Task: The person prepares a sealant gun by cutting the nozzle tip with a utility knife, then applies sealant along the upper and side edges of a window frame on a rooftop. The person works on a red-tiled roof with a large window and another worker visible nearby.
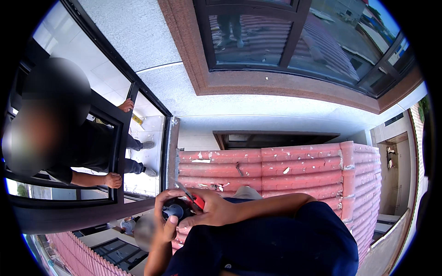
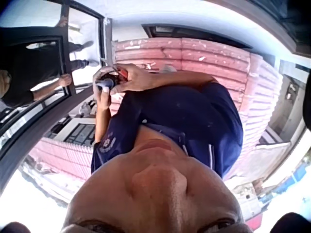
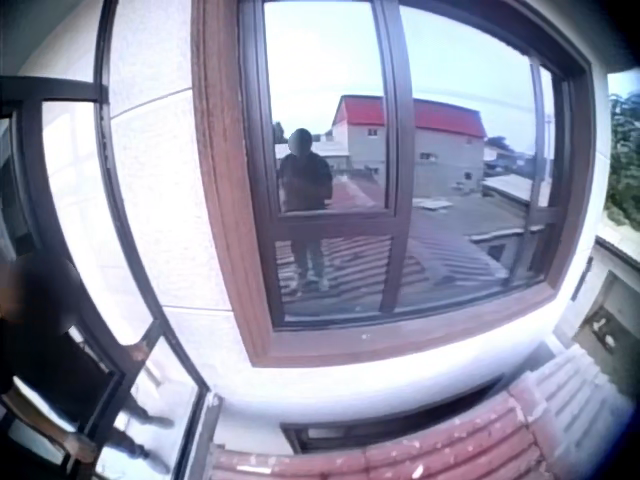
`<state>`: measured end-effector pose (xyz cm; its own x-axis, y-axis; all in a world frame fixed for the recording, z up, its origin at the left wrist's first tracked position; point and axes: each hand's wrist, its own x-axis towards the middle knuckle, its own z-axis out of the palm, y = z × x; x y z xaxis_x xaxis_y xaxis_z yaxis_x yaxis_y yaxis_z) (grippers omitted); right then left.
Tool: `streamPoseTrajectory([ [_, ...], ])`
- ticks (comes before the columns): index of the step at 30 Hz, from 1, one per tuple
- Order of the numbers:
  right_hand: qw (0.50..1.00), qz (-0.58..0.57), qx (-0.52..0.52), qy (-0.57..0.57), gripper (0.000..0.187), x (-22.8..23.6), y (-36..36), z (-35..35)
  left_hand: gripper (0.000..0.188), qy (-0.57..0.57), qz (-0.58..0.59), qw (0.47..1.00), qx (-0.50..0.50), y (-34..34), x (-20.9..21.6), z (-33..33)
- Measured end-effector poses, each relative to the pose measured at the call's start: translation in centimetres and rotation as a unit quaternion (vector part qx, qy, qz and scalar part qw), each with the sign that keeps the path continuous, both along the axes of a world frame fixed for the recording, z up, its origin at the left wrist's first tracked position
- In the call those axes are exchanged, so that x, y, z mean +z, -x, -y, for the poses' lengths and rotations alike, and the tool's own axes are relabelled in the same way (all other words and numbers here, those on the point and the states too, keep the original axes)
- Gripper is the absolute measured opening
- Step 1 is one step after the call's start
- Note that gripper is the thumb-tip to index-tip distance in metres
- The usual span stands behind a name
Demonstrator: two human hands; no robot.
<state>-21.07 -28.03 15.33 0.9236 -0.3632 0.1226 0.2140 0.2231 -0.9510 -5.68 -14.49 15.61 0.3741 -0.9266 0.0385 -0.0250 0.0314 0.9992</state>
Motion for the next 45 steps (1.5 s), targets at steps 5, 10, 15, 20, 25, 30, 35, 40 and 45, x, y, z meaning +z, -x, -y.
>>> streamPoseTrajectory([
  [5, 0.970, -0.086, -0.149, -0.170, 0.039, -1.1, 6.0, 4.2, 0.073, 0.047, -0.041, 0.997, -0.042, 3.1, -0.9, 2.6],
  [10, 0.961, -0.183, -0.034, -0.202, 0.022, -7.3, 12.1, 5.6, 0.071, 0.051, -0.039, 0.997, -0.031, 6.6, -0.5, 5.0],
  [15, 0.968, -0.195, -0.087, -0.129, 0.038, -5.6, 13.9, 6.1, 0.071, 0.034, 0.015, 0.999, -0.029, 8.3, 0.1, 5.2],
  [20, 0.953, -0.178, -0.120, -0.215, 0.035, -2.7, 15.0, 6.9, 0.044, 0.056, 0.083, 0.995, -0.004, 8.4, -0.1, 5.2],
  [25, 0.967, -0.142, -0.135, -0.164, 0.035, -2.9, 14.9, 7.0, 0.031, 0.084, 0.094, 0.991, -0.046, 8.6, 0.8, 5.2],
  [30, 0.968, -0.184, -0.084, -0.147, 0.036, -0.2, 14.5, 6.1, 0.033, 0.094, 0.096, 0.991, -0.028, 8.4, -0.2, 3.6],
  [35, 0.965, -0.230, -0.062, -0.108, 0.040, 0.1, 13.8, 4.9, 0.034, 0.105, 0.101, 0.989, -0.003, 8.5, -0.7, 1.8],
  [40, 0.973, -0.225, -0.055, -0.023, 0.041, 1.0, 13.4, 3.6, 0.048, 0.085, 0.092, 0.992, 0.026, 8.7, -1.2, 0.1],
  [45, 0.953, -0.146, -0.049, 0.263, 0.041, 4.0, 13.1, 2.9, 0.050, 0.106, 0.074, 0.991, 0.037, 9.1, -1.8, -1.6],
])
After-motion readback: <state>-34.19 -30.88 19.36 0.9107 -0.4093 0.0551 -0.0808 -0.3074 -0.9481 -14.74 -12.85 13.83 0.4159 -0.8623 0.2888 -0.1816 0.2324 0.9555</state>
